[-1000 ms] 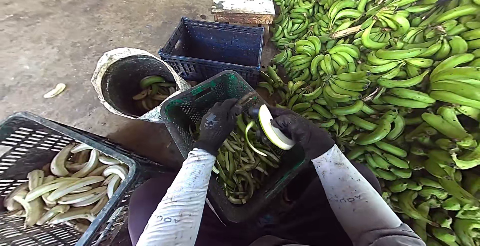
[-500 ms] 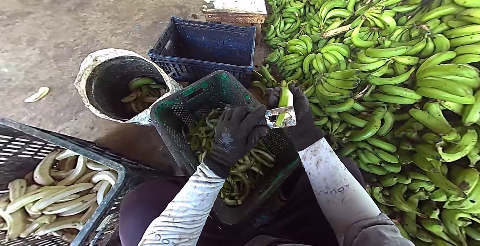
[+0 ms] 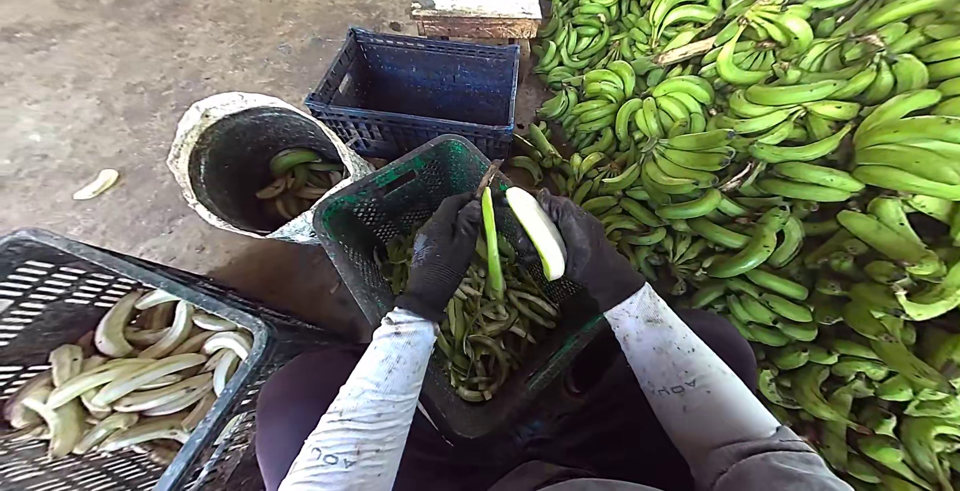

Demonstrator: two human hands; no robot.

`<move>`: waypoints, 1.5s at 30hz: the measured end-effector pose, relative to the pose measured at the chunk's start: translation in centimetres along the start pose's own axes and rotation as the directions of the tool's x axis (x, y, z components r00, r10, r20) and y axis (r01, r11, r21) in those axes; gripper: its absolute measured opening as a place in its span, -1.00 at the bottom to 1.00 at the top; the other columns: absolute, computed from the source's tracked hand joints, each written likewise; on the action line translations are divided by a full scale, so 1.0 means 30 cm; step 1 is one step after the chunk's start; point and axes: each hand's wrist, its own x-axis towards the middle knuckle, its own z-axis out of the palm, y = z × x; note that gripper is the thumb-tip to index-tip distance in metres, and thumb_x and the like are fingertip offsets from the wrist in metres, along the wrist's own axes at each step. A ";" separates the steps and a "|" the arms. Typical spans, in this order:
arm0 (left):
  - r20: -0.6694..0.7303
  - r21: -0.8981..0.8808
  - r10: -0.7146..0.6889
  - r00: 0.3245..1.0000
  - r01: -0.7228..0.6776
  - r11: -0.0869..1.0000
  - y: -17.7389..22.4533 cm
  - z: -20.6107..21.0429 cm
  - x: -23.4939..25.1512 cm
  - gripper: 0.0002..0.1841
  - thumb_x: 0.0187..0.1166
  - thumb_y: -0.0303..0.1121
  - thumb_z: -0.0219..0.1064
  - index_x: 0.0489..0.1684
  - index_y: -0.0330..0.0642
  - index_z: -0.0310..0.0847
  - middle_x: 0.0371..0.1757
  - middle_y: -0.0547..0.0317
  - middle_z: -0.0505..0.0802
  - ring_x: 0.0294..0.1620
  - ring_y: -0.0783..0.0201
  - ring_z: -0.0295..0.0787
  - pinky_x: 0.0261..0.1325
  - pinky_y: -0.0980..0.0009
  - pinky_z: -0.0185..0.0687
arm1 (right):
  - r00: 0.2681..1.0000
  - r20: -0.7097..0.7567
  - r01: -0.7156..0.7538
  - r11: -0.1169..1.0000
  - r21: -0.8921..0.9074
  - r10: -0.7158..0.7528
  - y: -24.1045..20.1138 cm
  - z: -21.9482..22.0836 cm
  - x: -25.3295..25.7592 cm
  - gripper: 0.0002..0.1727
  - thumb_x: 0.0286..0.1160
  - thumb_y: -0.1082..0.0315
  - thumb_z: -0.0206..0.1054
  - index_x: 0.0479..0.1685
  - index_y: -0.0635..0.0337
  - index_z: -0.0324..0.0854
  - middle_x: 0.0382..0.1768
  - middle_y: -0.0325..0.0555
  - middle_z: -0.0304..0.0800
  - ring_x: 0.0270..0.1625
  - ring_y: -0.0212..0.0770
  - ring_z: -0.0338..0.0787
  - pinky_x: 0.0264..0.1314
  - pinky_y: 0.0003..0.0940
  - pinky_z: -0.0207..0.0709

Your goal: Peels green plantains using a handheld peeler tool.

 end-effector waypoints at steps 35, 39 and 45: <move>0.170 0.159 0.336 0.926 -0.362 0.918 0.004 0.143 -0.112 -0.53 0.59 -0.05 0.40 0.34 -0.15 0.70 0.00 -0.06 0.83 -0.05 0.00 0.81 0.04 -0.03 0.75 | 0.989 -0.147 0.013 0.998 0.064 -0.004 0.061 -0.124 0.078 -0.67 0.83 0.27 -0.07 -0.28 0.08 0.55 -0.53 -0.31 0.65 -0.50 -0.50 0.64 -0.43 -0.59 0.58; 0.033 0.278 0.121 0.992 -0.125 0.952 -0.027 0.057 -0.034 -0.50 0.72 0.00 0.26 0.41 -0.20 0.58 0.15 -0.24 0.78 0.16 -0.22 0.75 0.21 -0.25 0.63 | 0.988 -0.139 -0.043 0.984 0.172 0.067 0.077 -0.097 0.070 -0.69 0.81 0.18 -0.02 -0.17 0.11 0.58 -0.49 -0.21 0.66 -0.54 -0.36 0.65 -0.54 -0.46 0.60; -0.071 0.015 -0.125 0.990 0.126 0.992 -0.058 -0.106 -0.050 -0.42 0.83 0.19 -0.09 0.44 -0.11 0.42 -0.03 -0.06 0.77 -0.23 0.09 0.75 -0.17 0.05 0.69 | 0.976 -0.139 0.131 0.961 -0.245 -0.169 0.054 -0.134 0.050 -0.62 0.86 0.21 -0.08 0.24 0.11 0.65 -0.11 -0.25 0.72 -0.21 -0.46 0.69 -0.15 -0.50 0.65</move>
